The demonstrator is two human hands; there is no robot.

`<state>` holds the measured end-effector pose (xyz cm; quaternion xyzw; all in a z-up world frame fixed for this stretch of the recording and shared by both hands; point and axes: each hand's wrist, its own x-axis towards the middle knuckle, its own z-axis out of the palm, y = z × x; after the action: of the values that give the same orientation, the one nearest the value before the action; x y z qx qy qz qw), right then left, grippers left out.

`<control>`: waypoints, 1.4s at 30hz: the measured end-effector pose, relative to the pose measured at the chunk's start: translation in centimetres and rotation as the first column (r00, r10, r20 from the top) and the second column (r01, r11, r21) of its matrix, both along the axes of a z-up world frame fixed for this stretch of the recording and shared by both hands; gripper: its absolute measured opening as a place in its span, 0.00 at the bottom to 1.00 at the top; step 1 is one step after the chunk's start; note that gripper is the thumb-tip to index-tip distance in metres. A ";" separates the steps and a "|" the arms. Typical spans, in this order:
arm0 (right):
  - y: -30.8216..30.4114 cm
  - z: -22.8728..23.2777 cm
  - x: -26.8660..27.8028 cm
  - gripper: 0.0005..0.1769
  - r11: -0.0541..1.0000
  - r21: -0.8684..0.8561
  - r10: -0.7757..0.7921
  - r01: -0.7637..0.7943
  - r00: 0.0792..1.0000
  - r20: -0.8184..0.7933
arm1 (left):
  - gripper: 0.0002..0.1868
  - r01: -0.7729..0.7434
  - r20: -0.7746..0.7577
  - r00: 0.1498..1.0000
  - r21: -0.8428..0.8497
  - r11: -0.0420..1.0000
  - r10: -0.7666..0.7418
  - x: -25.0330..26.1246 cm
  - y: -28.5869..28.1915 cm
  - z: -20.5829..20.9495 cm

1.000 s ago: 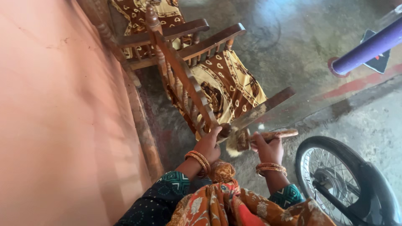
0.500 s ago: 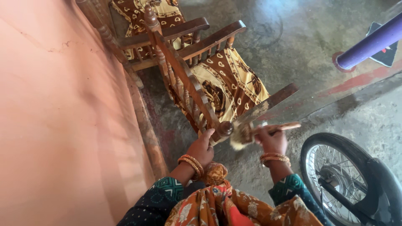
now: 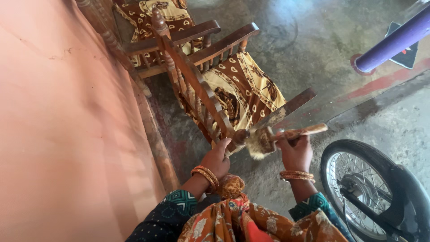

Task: The person uses a brush to clean a wooden chair with a patterned cushion. They systematically brush the backrest, armrests, and legs of the chair.

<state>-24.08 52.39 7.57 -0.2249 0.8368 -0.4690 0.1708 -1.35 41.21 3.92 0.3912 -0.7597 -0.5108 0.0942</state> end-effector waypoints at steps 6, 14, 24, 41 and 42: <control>-0.4 1.9 2.1 0.25 0.931 -0.363 0.071 -0.023 0.990 0.118 | 0.33 0.021 -0.092 0.995 -0.114 0.993 -0.031 -0.3 -0.4 0.4; -0.4 2.3 2.3 0.24 0.993 -0.108 -0.073 0.041 0.948 -0.311 | 0.34 0.060 -0.019 0.998 -0.074 0.995 -0.061 -0.8 -0.7 1.0; -1.2 5.7 6.9 0.15 0.991 -0.096 0.067 -0.098 0.957 -0.283 | 0.37 0.089 -0.065 0.994 -0.067 0.994 -0.094 -1.5 -1.5 0.6; -1.0 0.7 2.2 0.16 0.967 -0.231 0.122 -0.112 0.992 0.031 | 0.33 -0.178 -0.113 0.981 -0.183 0.967 0.159 -7.9 0.2 1.2; -1.4 0.8 2.0 0.18 0.961 -0.264 0.108 -0.084 0.991 0.078 | 0.33 -0.262 -0.197 0.956 -0.230 0.937 0.218 -8.8 0.2 0.2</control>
<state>-22.06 51.01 8.34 -0.2638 0.7476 -0.5756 0.2004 -10.18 41.40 4.09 0.4215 -0.7544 -0.4253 0.2689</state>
